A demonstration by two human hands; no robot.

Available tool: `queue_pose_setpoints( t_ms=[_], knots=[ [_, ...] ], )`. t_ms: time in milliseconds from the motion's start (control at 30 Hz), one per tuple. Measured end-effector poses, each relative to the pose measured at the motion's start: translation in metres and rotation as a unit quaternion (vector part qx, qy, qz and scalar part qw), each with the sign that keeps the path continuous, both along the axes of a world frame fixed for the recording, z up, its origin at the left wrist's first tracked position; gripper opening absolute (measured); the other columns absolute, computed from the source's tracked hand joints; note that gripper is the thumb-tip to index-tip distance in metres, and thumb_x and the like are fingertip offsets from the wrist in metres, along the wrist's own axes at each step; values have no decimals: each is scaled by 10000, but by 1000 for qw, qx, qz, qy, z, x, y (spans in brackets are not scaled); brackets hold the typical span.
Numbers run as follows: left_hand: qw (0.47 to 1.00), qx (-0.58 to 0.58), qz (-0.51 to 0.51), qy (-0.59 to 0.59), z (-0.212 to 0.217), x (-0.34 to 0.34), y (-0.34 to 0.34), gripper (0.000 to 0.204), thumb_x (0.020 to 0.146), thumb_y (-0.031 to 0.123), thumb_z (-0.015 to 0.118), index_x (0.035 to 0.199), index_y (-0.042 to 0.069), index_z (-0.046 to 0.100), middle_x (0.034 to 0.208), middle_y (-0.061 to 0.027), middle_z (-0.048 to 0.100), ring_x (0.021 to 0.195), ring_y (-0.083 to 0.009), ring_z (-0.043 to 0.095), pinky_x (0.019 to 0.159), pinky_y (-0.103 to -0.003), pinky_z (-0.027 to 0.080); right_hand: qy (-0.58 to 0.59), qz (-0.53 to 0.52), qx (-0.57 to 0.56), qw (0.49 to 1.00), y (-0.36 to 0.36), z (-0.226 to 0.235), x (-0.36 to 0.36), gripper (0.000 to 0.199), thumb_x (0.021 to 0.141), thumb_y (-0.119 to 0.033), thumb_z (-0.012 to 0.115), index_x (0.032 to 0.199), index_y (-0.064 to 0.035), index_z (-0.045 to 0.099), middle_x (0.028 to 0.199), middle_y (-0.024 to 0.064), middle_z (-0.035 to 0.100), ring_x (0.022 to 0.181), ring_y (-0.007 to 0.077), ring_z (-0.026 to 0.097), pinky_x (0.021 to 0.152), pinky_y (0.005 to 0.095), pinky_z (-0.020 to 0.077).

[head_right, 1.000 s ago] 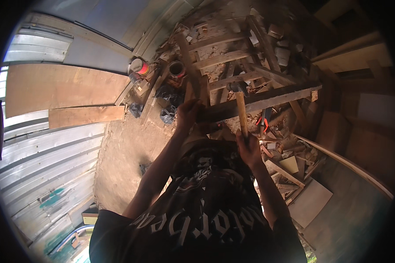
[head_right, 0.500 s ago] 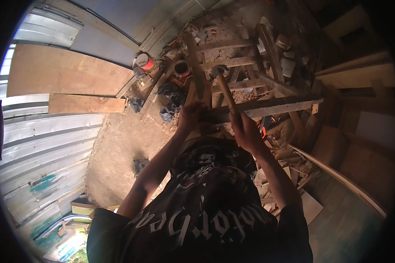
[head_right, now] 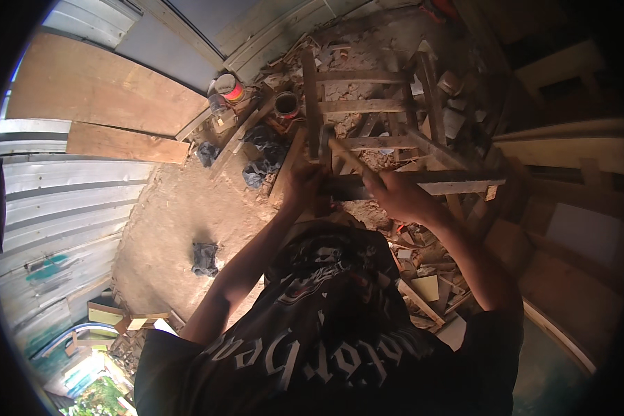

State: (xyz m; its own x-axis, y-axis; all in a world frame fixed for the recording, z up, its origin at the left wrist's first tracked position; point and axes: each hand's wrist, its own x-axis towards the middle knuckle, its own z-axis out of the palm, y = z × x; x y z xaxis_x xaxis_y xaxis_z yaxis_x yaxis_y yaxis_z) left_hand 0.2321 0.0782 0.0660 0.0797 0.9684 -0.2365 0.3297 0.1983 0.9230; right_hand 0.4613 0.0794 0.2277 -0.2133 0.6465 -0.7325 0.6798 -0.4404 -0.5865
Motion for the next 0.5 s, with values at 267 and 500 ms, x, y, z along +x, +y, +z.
queue_pose_setpoints(
  t_ms=[267, 500],
  knots=[
    [999, 0, 11, -31, -2, 0, -2, 254, 879, 243, 668, 992, 21, 721, 716, -132, 691, 686, -140, 675, 637, -321, 516, 52, -129, 53, 989, 1, -8, 3, 388, 1013, -442, 451, 927, -65, 483, 609, -43, 397, 428, 45, 384, 372, 233, 336],
    [999, 12, 5, -34, -2, -1, -2, 257, 877, 243, 673, 984, 15, 722, 713, -125, 692, 682, -136, 673, 628, -311, 515, 85, -157, 6, 984, 9, 0, 9, 402, 1023, -409, 423, 869, -44, 493, 548, -35, 404, 416, 64, 440, 370, 258, 377]
  ],
)
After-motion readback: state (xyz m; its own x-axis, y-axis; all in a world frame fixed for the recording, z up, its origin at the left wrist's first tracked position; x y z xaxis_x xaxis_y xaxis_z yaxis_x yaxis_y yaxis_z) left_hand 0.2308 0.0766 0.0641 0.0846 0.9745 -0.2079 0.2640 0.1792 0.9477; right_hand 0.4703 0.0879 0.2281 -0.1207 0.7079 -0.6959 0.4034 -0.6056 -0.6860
